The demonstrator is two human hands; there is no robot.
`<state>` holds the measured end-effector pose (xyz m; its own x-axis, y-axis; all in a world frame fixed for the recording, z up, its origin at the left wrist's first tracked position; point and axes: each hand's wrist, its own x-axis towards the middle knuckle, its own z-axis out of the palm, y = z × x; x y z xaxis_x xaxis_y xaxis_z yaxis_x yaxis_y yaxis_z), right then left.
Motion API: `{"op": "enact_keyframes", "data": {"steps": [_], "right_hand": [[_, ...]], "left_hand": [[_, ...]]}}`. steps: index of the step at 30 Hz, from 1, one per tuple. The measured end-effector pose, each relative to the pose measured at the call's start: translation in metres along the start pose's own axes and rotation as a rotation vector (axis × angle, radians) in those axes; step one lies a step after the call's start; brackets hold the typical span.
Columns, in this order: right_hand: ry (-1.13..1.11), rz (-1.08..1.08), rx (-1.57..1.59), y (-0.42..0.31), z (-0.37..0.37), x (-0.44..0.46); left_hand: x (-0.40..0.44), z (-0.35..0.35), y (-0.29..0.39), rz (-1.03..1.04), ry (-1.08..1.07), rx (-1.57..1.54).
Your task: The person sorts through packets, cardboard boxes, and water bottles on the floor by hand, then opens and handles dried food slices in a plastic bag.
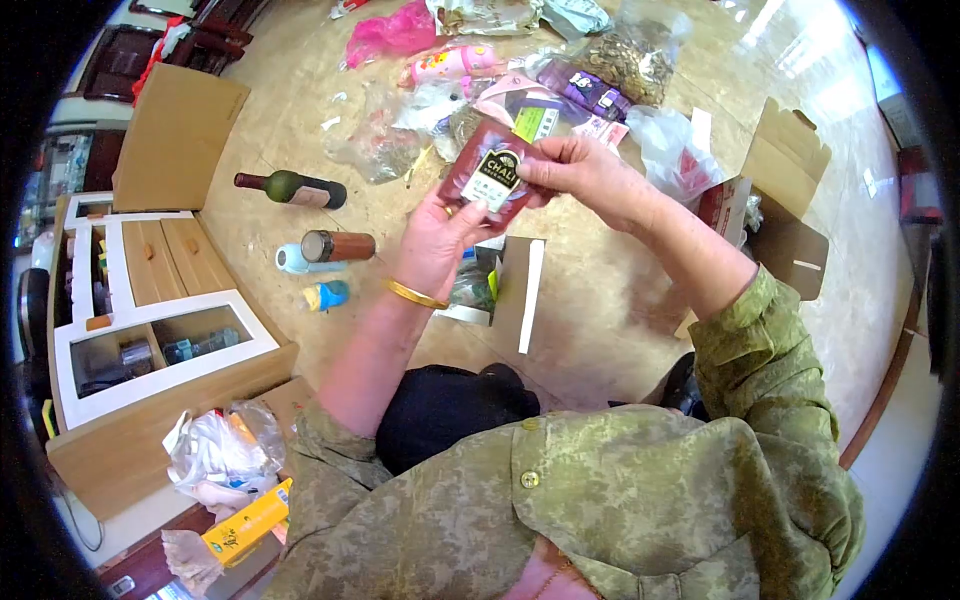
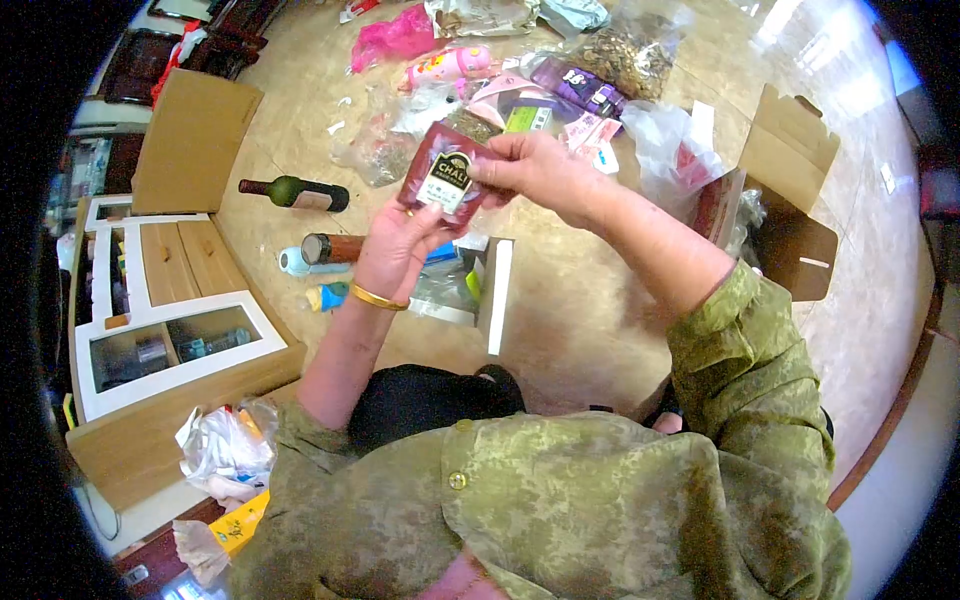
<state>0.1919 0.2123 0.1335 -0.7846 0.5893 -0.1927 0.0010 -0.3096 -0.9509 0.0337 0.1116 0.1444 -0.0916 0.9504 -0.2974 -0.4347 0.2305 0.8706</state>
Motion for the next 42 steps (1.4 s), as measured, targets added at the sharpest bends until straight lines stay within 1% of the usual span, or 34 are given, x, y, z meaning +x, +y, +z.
{"op": "enact_keyframes", "data": {"steps": [1,2,4,7,8,12,14,21,24,26,28,29,30,32,33,34,38,40,41,42], "right_hand": [[0.057,-0.022,-0.064,-0.007,0.000,-0.002],[0.062,-0.021,-0.062,-0.009,-0.001,-0.003],[0.110,-0.042,-0.122,-0.010,-0.004,-0.002],[0.059,-0.067,-0.202,-0.010,-0.011,-0.001],[0.034,-0.077,-0.243,-0.012,-0.012,-0.003],[0.048,-0.061,-0.284,-0.014,-0.012,-0.005],[0.035,-0.078,-0.205,-0.013,-0.013,-0.005],[0.041,-0.073,-0.189,-0.013,-0.011,-0.006],[0.008,-0.057,-0.142,-0.010,-0.010,-0.006],[0.124,-0.029,0.116,-0.001,-0.005,-0.005],[0.097,0.022,0.230,0.009,0.004,-0.004],[0.038,0.041,0.226,0.012,0.006,-0.007],[0.007,0.108,0.174,0.018,0.008,-0.007],[0.021,0.088,0.071,0.026,0.012,-0.005],[0.081,0.101,0.066,0.026,0.014,-0.004],[0.072,0.101,0.063,0.026,0.015,-0.004],[0.091,0.061,-0.001,0.026,0.016,-0.002],[0.135,0.017,-0.096,0.022,0.019,-0.003],[0.179,-0.018,-0.241,0.025,0.019,-0.001],[0.141,-0.023,-0.251,0.027,0.017,-0.002]], "left_hand": [[0.000,0.000,-0.004,-0.023,-0.035,0.047],[0.000,0.000,-0.007,-0.046,-0.071,0.093],[-0.002,0.002,-0.006,-0.054,-0.071,0.129],[-0.002,0.005,-0.004,-0.024,-0.045,0.057],[-0.002,0.003,-0.003,-0.025,-0.044,0.074],[-0.002,0.003,-0.003,0.000,-0.037,0.154],[-0.002,0.002,-0.003,0.007,-0.036,0.176],[-0.004,0.003,-0.002,0.015,-0.032,0.223],[-0.003,0.003,-0.002,0.043,-0.038,0.231],[-0.003,0.005,-0.001,0.053,-0.022,0.208],[-0.002,0.004,-0.001,0.068,-0.004,0.186],[0.000,0.000,-0.005,0.058,-0.004,0.231],[0.001,-0.002,-0.007,0.047,-0.002,0.276],[0.000,-0.001,-0.011,0.047,0.015,0.289],[-0.001,0.001,-0.010,0.024,0.012,0.252],[-0.002,0.002,-0.008,0.003,0.009,0.215],[0.000,-0.002,-0.009,0.020,0.005,0.292],[0.001,-0.002,-0.009,0.004,0.015,0.289],[0.001,-0.003,-0.008,-0.016,0.022,0.288],[0.004,-0.004,-0.011,0.038,0.010,0.346]]}}
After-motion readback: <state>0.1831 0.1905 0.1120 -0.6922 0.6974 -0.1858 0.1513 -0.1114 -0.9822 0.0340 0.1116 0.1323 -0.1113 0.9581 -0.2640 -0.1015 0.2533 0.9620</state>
